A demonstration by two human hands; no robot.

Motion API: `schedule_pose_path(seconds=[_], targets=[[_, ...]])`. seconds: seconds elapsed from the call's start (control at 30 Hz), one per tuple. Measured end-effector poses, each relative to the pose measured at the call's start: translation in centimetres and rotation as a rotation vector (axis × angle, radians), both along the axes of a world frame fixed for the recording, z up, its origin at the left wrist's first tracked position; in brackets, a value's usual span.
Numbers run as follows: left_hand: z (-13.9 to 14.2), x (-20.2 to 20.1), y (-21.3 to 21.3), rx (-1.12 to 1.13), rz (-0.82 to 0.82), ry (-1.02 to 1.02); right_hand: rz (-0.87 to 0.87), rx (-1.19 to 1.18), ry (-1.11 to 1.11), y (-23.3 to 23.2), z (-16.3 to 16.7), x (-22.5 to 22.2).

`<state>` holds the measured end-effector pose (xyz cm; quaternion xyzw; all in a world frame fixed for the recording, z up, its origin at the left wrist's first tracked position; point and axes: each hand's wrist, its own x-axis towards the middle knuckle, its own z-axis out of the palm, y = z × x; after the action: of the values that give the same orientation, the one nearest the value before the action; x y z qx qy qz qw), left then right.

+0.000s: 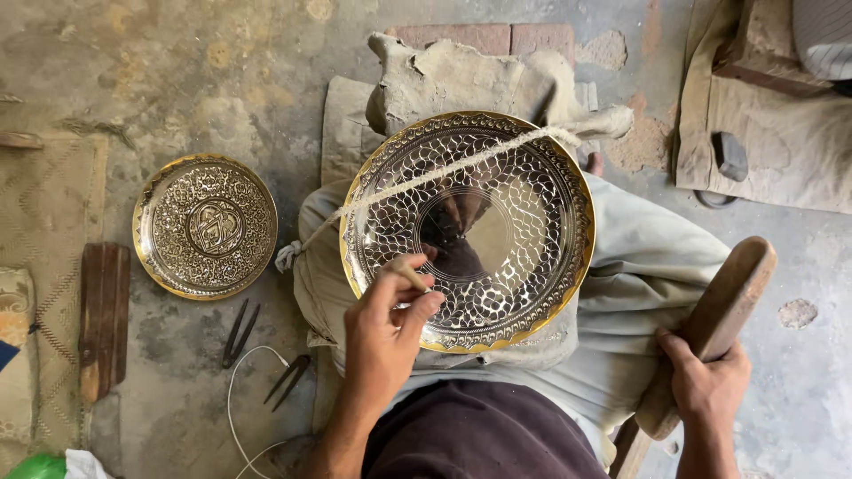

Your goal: The person sits on the floor with a large decorated brass tray on their lap, holding a small punch against the tray's surface with one hand and striking it repeatedly with a wooden mallet in the other. They reposition the punch across the tray's patterned areas, working the metal surface, with a second finished brass plate lying on the floor beside them.

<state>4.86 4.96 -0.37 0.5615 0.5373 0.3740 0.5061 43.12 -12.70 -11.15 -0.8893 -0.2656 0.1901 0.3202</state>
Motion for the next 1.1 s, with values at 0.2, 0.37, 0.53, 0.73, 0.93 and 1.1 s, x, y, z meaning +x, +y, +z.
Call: schedule_pose_path(seconds=[0.2,0.37,0.53,0.73,0.93,1.1], targets=[[-1.5,2.7,0.0,0.027,0.011,0.021,-0.031,-0.023,0.012,0.5,1.1,-1.0],[-3.4,3.3,-0.6,0.093,0.002,0.060,0.084,-0.246,0.093,4.4,7.4,-2.5],[-3.8,3.5,-0.7,0.213,0.016,0.083,0.484,-0.041,-0.163,11.3,15.9,-6.1],[-3.4,3.6,-0.6,0.182,0.025,0.104,0.826,0.214,-0.257,18.7,21.2,-13.1],[-3.4,3.6,-0.5,0.178,0.031,0.126,1.129,0.124,-0.886,20.3,22.5,-13.7],[-3.4,3.6,-0.5,0.162,0.018,0.123,1.252,-0.105,-1.083,20.6,22.0,-13.4]])
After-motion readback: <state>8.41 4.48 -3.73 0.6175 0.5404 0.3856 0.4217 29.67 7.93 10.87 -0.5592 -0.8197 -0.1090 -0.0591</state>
